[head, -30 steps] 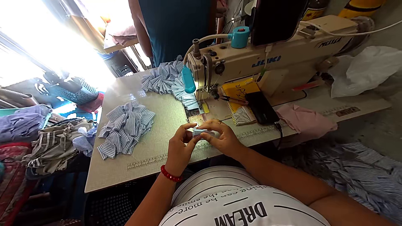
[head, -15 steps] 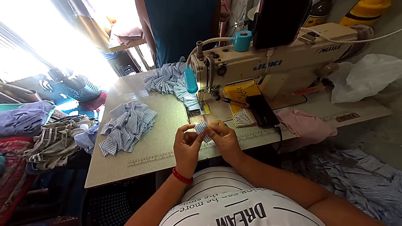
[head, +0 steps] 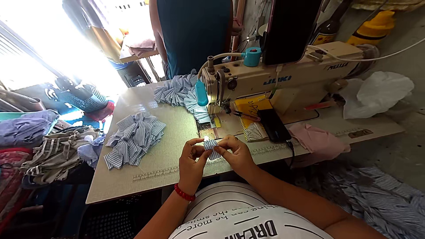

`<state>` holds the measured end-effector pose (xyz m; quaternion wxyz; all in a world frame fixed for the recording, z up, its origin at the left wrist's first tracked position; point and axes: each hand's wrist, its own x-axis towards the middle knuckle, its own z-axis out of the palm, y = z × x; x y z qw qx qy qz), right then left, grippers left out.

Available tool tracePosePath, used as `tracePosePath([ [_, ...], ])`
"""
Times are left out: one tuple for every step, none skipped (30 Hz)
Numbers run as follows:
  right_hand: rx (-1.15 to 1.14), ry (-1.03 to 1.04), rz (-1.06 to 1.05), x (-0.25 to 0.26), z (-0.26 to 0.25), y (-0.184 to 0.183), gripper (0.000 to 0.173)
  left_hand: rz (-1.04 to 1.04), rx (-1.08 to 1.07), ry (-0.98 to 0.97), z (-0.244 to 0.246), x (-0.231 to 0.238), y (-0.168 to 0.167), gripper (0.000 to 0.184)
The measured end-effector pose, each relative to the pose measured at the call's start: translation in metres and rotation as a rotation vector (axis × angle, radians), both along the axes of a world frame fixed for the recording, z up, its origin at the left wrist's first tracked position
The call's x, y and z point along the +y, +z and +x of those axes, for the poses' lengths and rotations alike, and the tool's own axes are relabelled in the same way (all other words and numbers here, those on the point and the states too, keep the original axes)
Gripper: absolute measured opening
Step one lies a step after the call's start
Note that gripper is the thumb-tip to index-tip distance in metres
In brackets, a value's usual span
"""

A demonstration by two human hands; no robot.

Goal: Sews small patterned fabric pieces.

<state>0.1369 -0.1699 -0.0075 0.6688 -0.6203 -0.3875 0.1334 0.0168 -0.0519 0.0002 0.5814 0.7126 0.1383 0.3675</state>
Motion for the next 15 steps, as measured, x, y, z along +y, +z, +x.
tracePosePath([
  [0.019, 0.003, 0.006, 0.000, 0.000, -0.001, 0.012, 0.004, 0.002, -0.008, 0.000, 0.001, 0.000, 0.041],
  [0.045, 0.010, 0.008, 0.000, 0.001, -0.001, 0.011, -0.001, 0.007, -0.016, -0.001, 0.001, -0.001, 0.040],
  [0.076, 0.022, 0.007, 0.000, 0.001, 0.000, 0.011, -0.021, 0.014, -0.028, -0.001, 0.002, -0.001, 0.038],
  [0.103, 0.035, 0.010, 0.001, 0.002, 0.000, 0.010, -0.047, 0.026, -0.044, -0.001, 0.002, 0.000, 0.036],
  [0.125, 0.047, 0.017, 0.001, 0.002, 0.001, 0.010, -0.083, 0.044, -0.062, -0.002, 0.003, 0.001, 0.033],
  [0.142, 0.060, 0.022, 0.001, 0.002, 0.001, 0.010, -0.127, 0.069, -0.082, -0.003, 0.003, 0.003, 0.029],
  [0.160, 0.076, 0.029, 0.001, 0.002, 0.002, 0.010, -0.181, 0.088, -0.099, -0.004, 0.003, 0.005, 0.024],
  [0.182, 0.093, 0.030, 0.001, 0.002, 0.003, 0.010, -0.243, 0.101, -0.115, -0.004, 0.003, 0.007, 0.018],
  [0.205, 0.111, 0.022, 0.002, 0.002, 0.004, 0.010, -0.312, 0.103, -0.131, -0.004, 0.002, 0.008, 0.015],
  [0.230, 0.127, 0.003, 0.002, 0.000, 0.005, 0.012, -0.380, 0.094, -0.144, -0.004, 0.001, 0.009, 0.014],
  [0.260, 0.152, -0.023, 0.002, -0.001, 0.007, 0.019, -0.441, 0.073, -0.150, -0.004, 0.000, 0.010, 0.013],
  [0.280, 0.174, -0.048, 0.002, -0.003, 0.009, 0.027, -0.483, 0.047, -0.146, -0.003, -0.001, 0.010, 0.013],
  [0.286, 0.182, -0.059, 0.003, -0.005, 0.010, 0.031, -0.493, 0.018, -0.137, -0.002, -0.002, 0.010, 0.014],
  [0.272, 0.169, -0.053, 0.003, -0.007, 0.009, 0.030, -0.473, -0.005, -0.122, -0.001, -0.003, 0.008, 0.017],
  [0.240, 0.136, -0.045, 0.003, -0.009, 0.006, 0.025, -0.442, -0.020, -0.103, 0.000, -0.005, 0.006, 0.021],
])
